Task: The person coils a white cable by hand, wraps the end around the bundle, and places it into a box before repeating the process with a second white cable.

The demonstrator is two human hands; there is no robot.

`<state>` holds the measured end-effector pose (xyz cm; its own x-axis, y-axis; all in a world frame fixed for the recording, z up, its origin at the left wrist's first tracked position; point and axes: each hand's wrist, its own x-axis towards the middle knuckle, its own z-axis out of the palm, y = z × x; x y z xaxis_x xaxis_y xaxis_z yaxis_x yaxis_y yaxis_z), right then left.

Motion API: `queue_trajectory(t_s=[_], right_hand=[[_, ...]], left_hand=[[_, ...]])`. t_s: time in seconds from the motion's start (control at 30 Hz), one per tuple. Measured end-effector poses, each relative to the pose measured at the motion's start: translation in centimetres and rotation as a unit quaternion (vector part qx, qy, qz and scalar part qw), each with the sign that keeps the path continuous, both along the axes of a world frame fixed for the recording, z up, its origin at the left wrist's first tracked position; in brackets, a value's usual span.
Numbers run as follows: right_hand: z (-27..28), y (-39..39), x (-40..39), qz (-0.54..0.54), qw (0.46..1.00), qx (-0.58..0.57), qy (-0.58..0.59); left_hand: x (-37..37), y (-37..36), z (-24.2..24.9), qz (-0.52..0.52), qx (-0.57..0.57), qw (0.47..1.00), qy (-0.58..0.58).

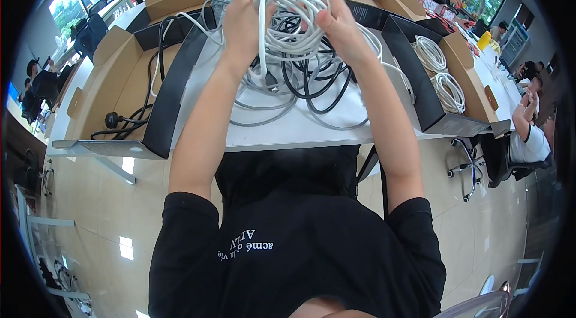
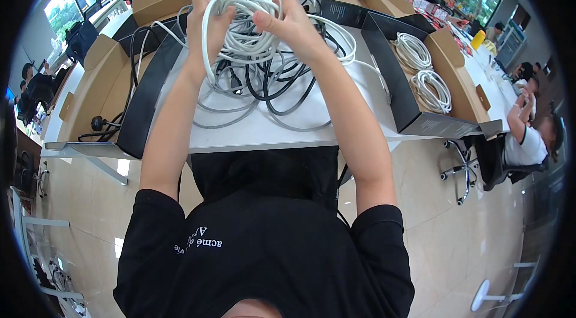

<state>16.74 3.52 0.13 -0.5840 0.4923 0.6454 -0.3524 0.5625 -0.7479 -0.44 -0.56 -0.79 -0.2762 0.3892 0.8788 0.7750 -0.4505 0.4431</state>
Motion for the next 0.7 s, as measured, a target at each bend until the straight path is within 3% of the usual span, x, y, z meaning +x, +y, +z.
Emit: queue_trajectory(t_s=[0.03,0.2,0.33,0.43,0.57,0.67,0.7], right_hand=[[-0.2,-0.4,-0.4,0.013,1.0,-0.007,0.002],[-0.7,-1.8,-2.1,-0.079,0.994,0.072,-0.005],[-0.7,-2.4,-2.7,-0.139,0.987,0.07,0.038],[-0.5,-3.3,-2.6,-0.162,0.985,0.046,-0.025],[-0.6,-4.7,-3.4,-0.208,0.971,0.088,-0.074],[-1.4,-3.6,-3.7,-0.219,0.967,0.125,-0.033],[-2.2,-1.8,-4.1,-0.187,0.979,0.075,0.006]], left_hand=[[0.0,-0.7,0.7,0.049,-0.081,0.995,0.022],[-0.8,-0.9,0.9,0.099,-0.039,0.993,0.056],[-1.0,-0.8,0.7,0.125,-0.024,0.988,0.091],[-0.6,-1.1,0.7,0.151,-0.023,0.982,0.108],[-1.4,-0.1,0.3,0.164,-0.009,0.981,0.101],[-2.2,1.0,-0.2,0.13,-0.016,0.988,0.087],[-2.9,1.6,-0.5,0.096,-0.027,0.991,0.09]])
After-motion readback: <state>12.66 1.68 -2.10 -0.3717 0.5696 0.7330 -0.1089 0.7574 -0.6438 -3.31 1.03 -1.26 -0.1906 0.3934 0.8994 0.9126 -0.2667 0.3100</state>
